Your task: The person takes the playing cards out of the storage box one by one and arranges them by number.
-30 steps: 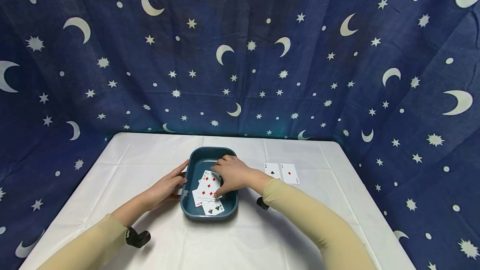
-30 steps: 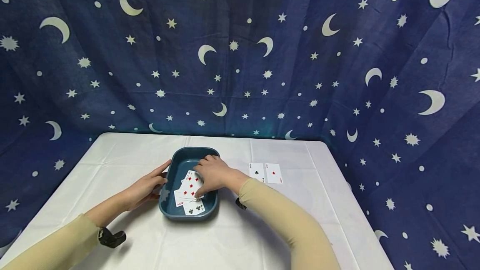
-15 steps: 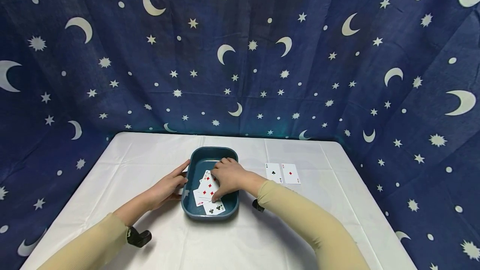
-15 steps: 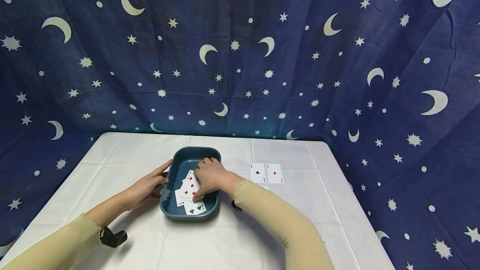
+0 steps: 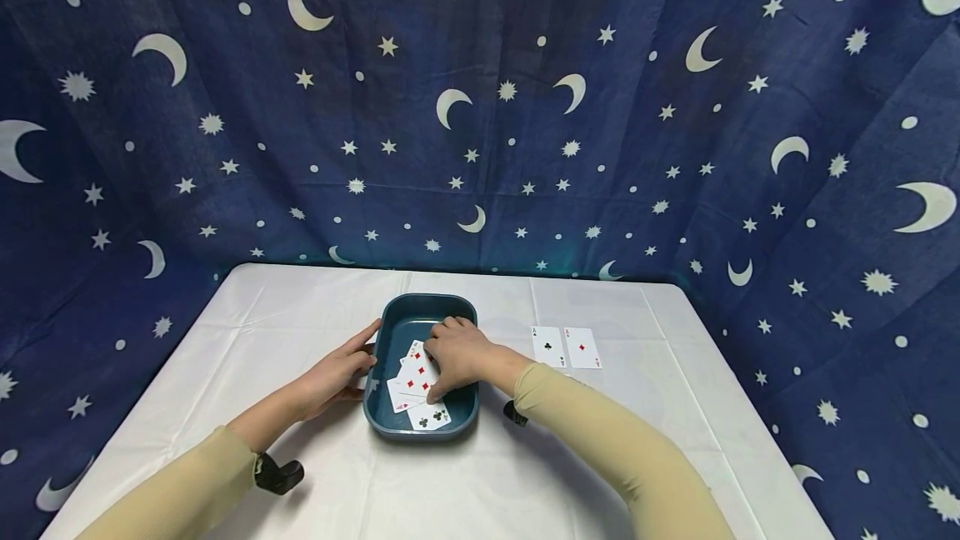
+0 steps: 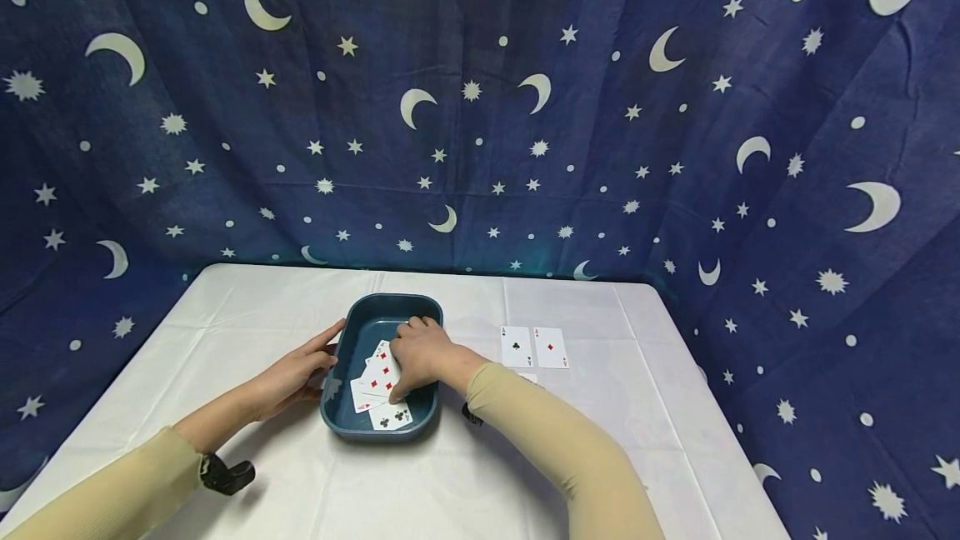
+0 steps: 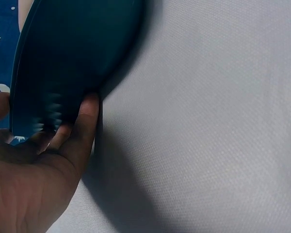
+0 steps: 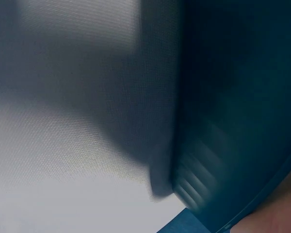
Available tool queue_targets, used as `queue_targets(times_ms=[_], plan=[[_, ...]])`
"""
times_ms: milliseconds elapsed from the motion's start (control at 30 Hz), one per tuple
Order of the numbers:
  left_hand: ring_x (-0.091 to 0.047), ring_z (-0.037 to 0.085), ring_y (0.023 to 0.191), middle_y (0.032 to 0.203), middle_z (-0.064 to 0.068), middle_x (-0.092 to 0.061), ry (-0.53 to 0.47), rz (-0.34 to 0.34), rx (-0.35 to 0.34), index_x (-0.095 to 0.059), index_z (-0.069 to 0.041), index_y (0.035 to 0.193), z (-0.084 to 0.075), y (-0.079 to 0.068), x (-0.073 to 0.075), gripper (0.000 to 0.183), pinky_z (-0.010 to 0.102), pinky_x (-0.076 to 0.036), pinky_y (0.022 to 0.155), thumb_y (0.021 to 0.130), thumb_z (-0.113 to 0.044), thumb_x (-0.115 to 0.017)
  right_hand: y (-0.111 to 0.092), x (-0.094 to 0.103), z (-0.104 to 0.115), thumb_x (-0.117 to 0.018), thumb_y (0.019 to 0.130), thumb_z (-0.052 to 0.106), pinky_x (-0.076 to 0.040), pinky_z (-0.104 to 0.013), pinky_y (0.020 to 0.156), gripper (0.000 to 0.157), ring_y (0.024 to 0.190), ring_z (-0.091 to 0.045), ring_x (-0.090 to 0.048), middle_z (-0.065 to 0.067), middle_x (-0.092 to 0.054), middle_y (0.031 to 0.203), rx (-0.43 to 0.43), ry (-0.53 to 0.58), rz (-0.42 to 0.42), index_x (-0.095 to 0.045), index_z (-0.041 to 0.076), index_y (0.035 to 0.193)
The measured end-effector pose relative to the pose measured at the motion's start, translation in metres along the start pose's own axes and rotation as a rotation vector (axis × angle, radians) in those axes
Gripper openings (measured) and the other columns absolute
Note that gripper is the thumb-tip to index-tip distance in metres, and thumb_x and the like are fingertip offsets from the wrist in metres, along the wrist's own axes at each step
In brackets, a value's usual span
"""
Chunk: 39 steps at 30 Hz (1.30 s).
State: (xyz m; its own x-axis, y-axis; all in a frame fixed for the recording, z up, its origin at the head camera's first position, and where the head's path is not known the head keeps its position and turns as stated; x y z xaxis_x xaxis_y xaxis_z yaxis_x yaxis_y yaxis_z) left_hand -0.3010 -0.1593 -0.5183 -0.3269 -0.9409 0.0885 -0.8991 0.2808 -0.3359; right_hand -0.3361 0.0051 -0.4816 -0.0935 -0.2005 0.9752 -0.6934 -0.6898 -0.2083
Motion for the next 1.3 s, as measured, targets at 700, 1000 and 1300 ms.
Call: queue_targets(times_ms=[700,1000,1300], plan=[[-0.038,0.044,0.141,0.166,0.023,-0.02,0.01,0.028,-0.008,-0.013,-0.032,0.166,-0.002,-0.001,-0.003,0.072,0.055,-0.052,0.093,0.102,-0.016,-0.042,-0.016,0.023,-0.009,-0.081,0.074,0.063,-0.034,-0.041,0.111,0.089,0.122,-0.019,-0.044,0.0,-0.056,0.133,0.051,0.069,-0.091,-0.054,0.022,0.148],[-0.041,0.043,0.139,0.166,0.024,-0.018,0.01,0.028,-0.022,-0.013,-0.032,0.166,-0.003,-0.004,-0.003,0.073,0.053,-0.054,0.091,0.102,-0.016,-0.043,-0.037,0.043,-0.03,-0.082,0.075,0.054,-0.035,-0.04,0.109,0.083,0.125,-0.018,-0.042,0.002,-0.055,0.132,0.013,0.146,-0.158,-0.054,0.027,0.149],[-0.039,0.043,0.141,0.166,0.024,-0.018,0.014,0.035,-0.029,-0.013,-0.031,0.166,-0.004,-0.004,-0.003,0.072,0.053,-0.053,0.092,0.102,-0.017,-0.043,-0.066,0.057,-0.058,-0.081,0.073,0.053,-0.034,-0.044,0.108,0.087,0.131,-0.02,-0.039,0.001,-0.052,0.135,-0.035,0.188,-0.21,-0.051,0.029,0.151]])
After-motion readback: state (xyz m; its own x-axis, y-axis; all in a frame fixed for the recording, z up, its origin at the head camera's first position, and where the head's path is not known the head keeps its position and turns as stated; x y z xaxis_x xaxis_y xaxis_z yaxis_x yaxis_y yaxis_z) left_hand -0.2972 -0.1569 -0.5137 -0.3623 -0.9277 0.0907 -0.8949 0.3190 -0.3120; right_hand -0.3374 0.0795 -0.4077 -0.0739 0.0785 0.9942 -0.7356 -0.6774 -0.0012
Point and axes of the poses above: each hand's wrist, its own y-axis towards the middle knuckle, its own x-axis out of the back of the hand, z = x × y, the point moved 8 cm from there along y, towards the middle knuckle
